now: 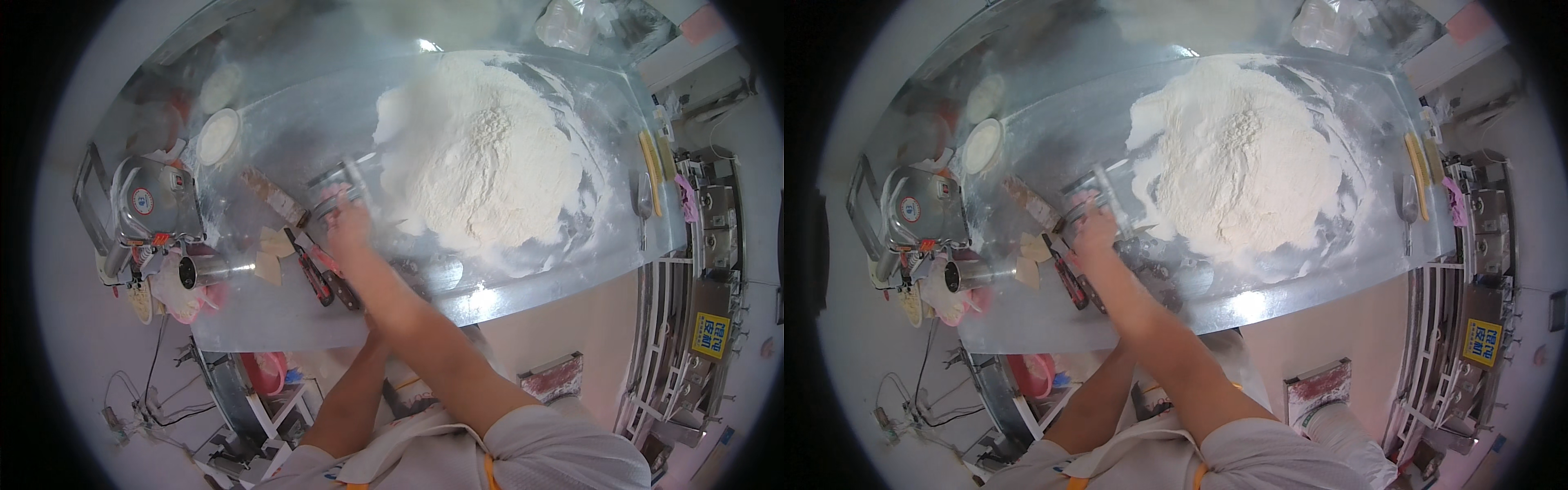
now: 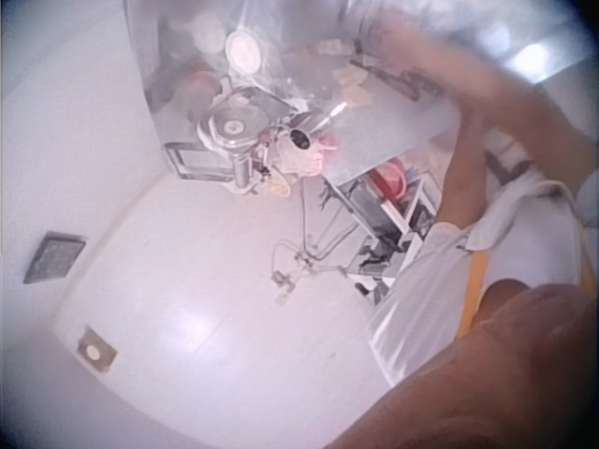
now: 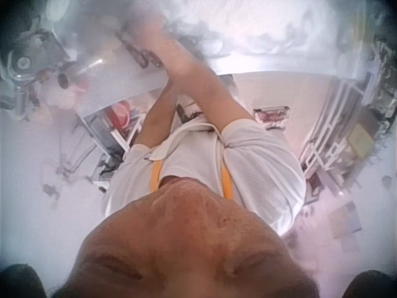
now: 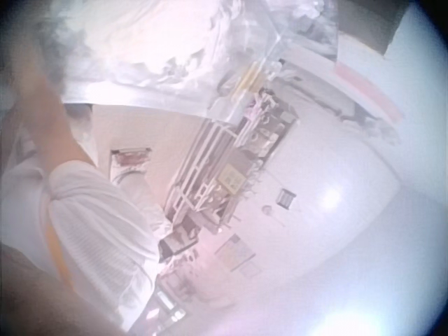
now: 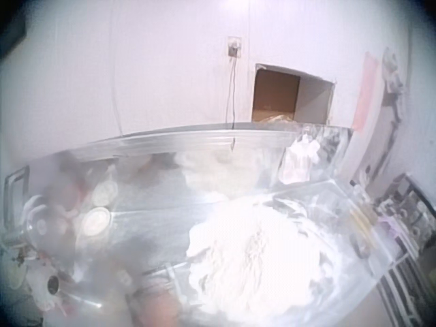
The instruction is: The person scoops flour from a large sack into a metal scoop, spreads it on a stainless steel table, and repeatedly transfers portions into a dough machine hopper. The person uses a scoop and a dough scraper to manage the flour and feed the machine.
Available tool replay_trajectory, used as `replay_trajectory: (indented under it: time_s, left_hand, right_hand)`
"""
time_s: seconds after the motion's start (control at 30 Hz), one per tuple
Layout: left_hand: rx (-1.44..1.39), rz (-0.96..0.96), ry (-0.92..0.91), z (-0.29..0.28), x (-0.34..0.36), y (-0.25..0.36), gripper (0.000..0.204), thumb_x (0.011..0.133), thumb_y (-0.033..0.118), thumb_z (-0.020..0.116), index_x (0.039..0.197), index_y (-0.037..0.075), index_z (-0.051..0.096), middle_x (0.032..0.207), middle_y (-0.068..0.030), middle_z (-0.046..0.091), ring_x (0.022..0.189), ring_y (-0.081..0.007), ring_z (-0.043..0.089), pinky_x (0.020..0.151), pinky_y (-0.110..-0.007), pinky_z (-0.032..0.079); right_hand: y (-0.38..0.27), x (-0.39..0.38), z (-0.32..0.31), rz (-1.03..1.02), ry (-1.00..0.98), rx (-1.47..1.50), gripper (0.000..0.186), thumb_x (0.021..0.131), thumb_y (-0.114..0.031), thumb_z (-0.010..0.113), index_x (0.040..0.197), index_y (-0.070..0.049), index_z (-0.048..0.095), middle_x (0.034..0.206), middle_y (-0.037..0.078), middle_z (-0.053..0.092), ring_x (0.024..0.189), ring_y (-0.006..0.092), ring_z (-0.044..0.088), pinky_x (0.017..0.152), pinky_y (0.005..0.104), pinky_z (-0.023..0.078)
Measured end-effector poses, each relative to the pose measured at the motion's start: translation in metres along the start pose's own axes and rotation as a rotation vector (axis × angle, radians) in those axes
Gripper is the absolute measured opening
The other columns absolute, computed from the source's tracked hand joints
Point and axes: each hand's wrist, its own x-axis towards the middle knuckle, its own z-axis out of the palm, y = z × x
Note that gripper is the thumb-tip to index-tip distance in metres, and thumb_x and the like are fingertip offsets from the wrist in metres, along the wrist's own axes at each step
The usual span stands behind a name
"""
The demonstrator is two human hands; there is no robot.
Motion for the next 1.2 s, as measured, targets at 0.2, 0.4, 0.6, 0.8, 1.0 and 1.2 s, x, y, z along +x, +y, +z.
replay_trajectory:
  time_s: [0.2,0.4,0.6,0.8,1.0,1.2]
  left_hand:
    - [0.321,0.245,0.330,-0.025,0.016,0.037,0.059,0.094,0.002,0.056,0.149,-0.011,0.042,0.158,-0.0244,0.042,0.152,-0.0444,0.035,0.128,-0.055,0.030]
    - [0.319,0.260,0.392,-0.035,0.011,0.045,0.054,0.092,-0.002,0.055,0.144,-0.014,0.045,0.153,-0.0270,0.044,0.149,-0.0450,0.040,0.125,-0.055,0.034]
    - [0.350,0.321,0.409,-0.030,0.016,0.044,0.053,0.091,-0.001,0.055,0.142,-0.013,0.047,0.151,-0.0271,0.046,0.148,-0.0444,0.041,0.125,-0.056,0.034]
    - [0.357,0.292,0.395,-0.031,0.013,0.043,0.055,0.089,-0.002,0.056,0.142,-0.012,0.045,0.153,-0.0260,0.044,0.149,-0.0438,0.040,0.127,-0.056,0.032]
    - [0.324,0.324,0.415,-0.026,0.016,0.039,0.058,0.087,-0.003,0.058,0.143,-0.010,0.044,0.151,-0.0256,0.044,0.148,-0.0455,0.039,0.126,-0.056,0.033]
    - [0.316,0.219,0.244,-0.030,0.008,0.039,0.062,0.090,0.011,0.065,0.145,-0.007,0.043,0.152,-0.0257,0.044,0.147,-0.0449,0.040,0.124,-0.056,0.034]
  right_hand:
    - [-0.090,0.109,-0.062,0.323,0.153,0.543,0.021,0.111,-0.015,0.054,0.127,-0.003,0.062,0.116,0.013,0.069,0.093,0.0185,0.067,0.070,0.0293,0.052]
    - [-0.177,0.152,-0.135,-0.207,-0.180,-0.953,0.033,0.113,-0.004,0.042,0.141,0.007,0.054,0.134,0.024,0.063,0.118,0.0312,0.068,0.095,0.0398,0.064]
    - [-0.208,0.215,-0.194,0.045,-0.221,0.660,0.037,0.113,-0.002,0.037,0.143,0.019,0.045,0.139,0.029,0.060,0.125,0.0338,0.065,0.106,0.0362,0.061]
    - [-0.266,0.140,-0.155,-0.247,-0.212,0.012,0.038,0.115,-0.006,0.039,0.144,0.014,0.050,0.142,0.020,0.063,0.130,0.0231,0.061,0.114,0.0264,0.051]
    - [-0.239,0.039,-0.109,0.073,-0.165,0.010,0.029,0.114,-0.011,0.043,0.133,0.005,0.060,0.127,0.016,0.068,0.110,0.0193,0.068,0.088,0.0235,0.057]
    - [-0.089,-0.035,-0.090,0.417,-0.221,0.550,0.014,0.110,-0.003,0.051,0.123,-0.001,0.053,0.116,0.015,0.065,0.116,0.0298,0.068,0.093,0.0404,0.061]
